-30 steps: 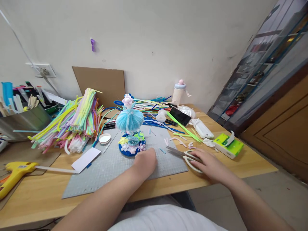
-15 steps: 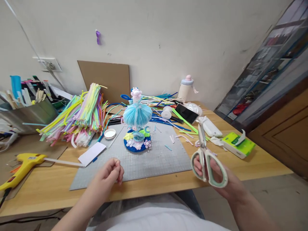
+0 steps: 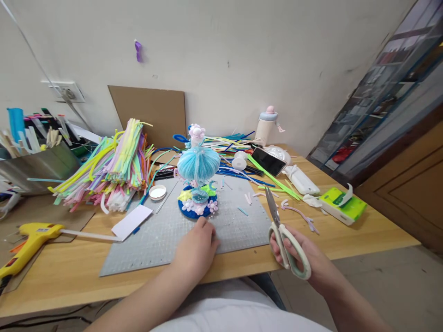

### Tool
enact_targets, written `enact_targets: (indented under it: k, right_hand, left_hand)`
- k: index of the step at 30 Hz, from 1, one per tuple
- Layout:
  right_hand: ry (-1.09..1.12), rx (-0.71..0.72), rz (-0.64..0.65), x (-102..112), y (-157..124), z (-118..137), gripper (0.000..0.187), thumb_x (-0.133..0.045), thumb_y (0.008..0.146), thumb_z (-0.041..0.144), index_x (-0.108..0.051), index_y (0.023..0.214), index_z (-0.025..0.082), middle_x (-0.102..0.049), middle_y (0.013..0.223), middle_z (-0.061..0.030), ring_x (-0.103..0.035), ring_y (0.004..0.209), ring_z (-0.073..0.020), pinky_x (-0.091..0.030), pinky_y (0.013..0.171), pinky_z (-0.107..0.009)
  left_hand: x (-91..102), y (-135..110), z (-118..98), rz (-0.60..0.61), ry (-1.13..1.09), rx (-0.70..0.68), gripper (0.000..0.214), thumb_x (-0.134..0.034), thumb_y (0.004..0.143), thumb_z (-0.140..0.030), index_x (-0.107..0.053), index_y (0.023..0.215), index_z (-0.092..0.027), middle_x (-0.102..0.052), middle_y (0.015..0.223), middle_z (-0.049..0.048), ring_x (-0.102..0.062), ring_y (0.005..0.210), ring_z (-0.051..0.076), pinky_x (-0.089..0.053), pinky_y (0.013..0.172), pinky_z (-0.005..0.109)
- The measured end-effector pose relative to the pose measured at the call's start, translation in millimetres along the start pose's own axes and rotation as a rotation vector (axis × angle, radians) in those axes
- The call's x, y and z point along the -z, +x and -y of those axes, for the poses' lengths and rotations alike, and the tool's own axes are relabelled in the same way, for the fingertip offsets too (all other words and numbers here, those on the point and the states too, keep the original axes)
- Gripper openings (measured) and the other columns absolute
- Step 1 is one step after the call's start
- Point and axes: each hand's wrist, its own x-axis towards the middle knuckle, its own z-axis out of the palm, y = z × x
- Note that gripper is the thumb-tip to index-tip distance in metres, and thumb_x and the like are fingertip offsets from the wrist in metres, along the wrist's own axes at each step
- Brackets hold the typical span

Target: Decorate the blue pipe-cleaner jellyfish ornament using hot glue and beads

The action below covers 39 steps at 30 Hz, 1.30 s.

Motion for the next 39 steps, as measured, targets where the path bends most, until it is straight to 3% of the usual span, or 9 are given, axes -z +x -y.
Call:
enact_targets:
  k: [4,9,16,18,23,26,35,39]
  right_hand:
    - [-0.032,-0.008,0.034,-1,-3,-7,0.037,-0.06,0.078,0.054,-0.054,0.09,0.019,-0.056,0.074,-0.0004,-0.051,0.061,-0.0122,-0.038,0.057,-0.025]
    - [-0.068,-0.042,0.063,4,-11,-15,0.036,-0.062,0.078,0.052,-0.054,0.091,0.019,-0.056,0.077,-0.0001,-0.052,0.061,-0.011,-0.038,0.057,-0.024]
    - [-0.157,-0.064,-0.001,0,-15,-11,0.036,-0.061,0.076,0.054,-0.051,0.082,0.02,-0.054,0.07,0.0015,-0.051,0.057,-0.0119,-0.038,0.055,-0.025]
    - [-0.176,-0.035,-0.05,-6,-15,-12,0.035,-0.062,0.075,0.054,-0.05,0.08,0.02,-0.052,0.068,0.002,-0.05,0.056,-0.0123,-0.039,0.054,-0.025]
    - [-0.321,0.105,-0.053,-19,-19,-11,0.029,-0.065,0.072,0.045,-0.052,0.082,0.021,-0.053,0.072,0.001,-0.049,0.065,-0.0149,-0.041,0.06,-0.027]
    - [-0.505,0.204,-0.053,-21,-20,-8,0.027,-0.064,0.07,0.041,-0.054,0.085,0.021,-0.053,0.075,0.0008,-0.049,0.071,-0.0171,-0.041,0.063,-0.027]
    - [-1.038,0.305,-0.073,-13,-26,-1,0.022,-0.065,0.074,0.039,-0.051,0.074,0.021,-0.055,0.07,0.0009,-0.047,0.064,-0.0159,-0.034,0.058,-0.026]
    - [-1.151,0.365,-0.073,-14,-25,5,0.027,-0.063,0.076,0.043,-0.049,0.068,0.021,-0.055,0.064,0.0016,-0.046,0.059,-0.0149,-0.031,0.055,-0.025]
  left_hand:
    - [-2.2,-2,-1,0.025,0.003,0.015,0.013,-0.047,0.084,-0.025,-0.059,0.08,-0.02,-0.057,0.097,0.0035,-0.06,0.078,0.018,-0.04,0.066,0.029]
    - [-1.2,-6,12,-0.019,-0.139,0.01,0.011,-0.053,0.08,-0.024,-0.057,0.09,-0.021,-0.055,0.104,0.0029,-0.058,0.079,0.016,-0.04,0.069,0.027]
    - [3.1,-11,11,-0.007,-0.165,-0.041,0.014,-0.047,0.08,-0.02,-0.058,0.072,-0.019,-0.058,0.09,0.0024,-0.054,0.078,0.016,-0.036,0.068,0.027]
    - [5.5,-12,6,0.029,-0.317,-0.057,0.012,-0.05,0.079,-0.023,-0.058,0.072,-0.019,-0.059,0.082,0.0018,-0.053,0.075,0.016,-0.036,0.067,0.026]
    - [11.0,-12,-8,0.303,-0.973,0.063,0.023,-0.063,0.069,-0.037,-0.056,0.071,-0.016,-0.053,0.06,-0.0028,-0.044,0.05,0.009,-0.031,0.049,0.021]
    - [15.7,-11,-18,0.326,-1.128,0.099,0.03,-0.069,0.062,-0.04,-0.057,0.07,-0.015,-0.052,0.057,-0.004,-0.039,0.045,0.006,-0.026,0.045,0.02]
    - [23.2,-6,-34,0.153,-1.032,0.08,0.019,-0.068,0.06,-0.03,-0.057,0.062,-0.014,-0.054,0.056,-0.0033,-0.044,0.053,0.007,-0.031,0.05,0.019]
    - [23.0,-6,-36,0.12,-0.936,0.087,0.014,-0.064,0.061,-0.027,-0.058,0.061,-0.015,-0.054,0.053,-0.0034,-0.043,0.049,0.007,-0.03,0.047,0.019]
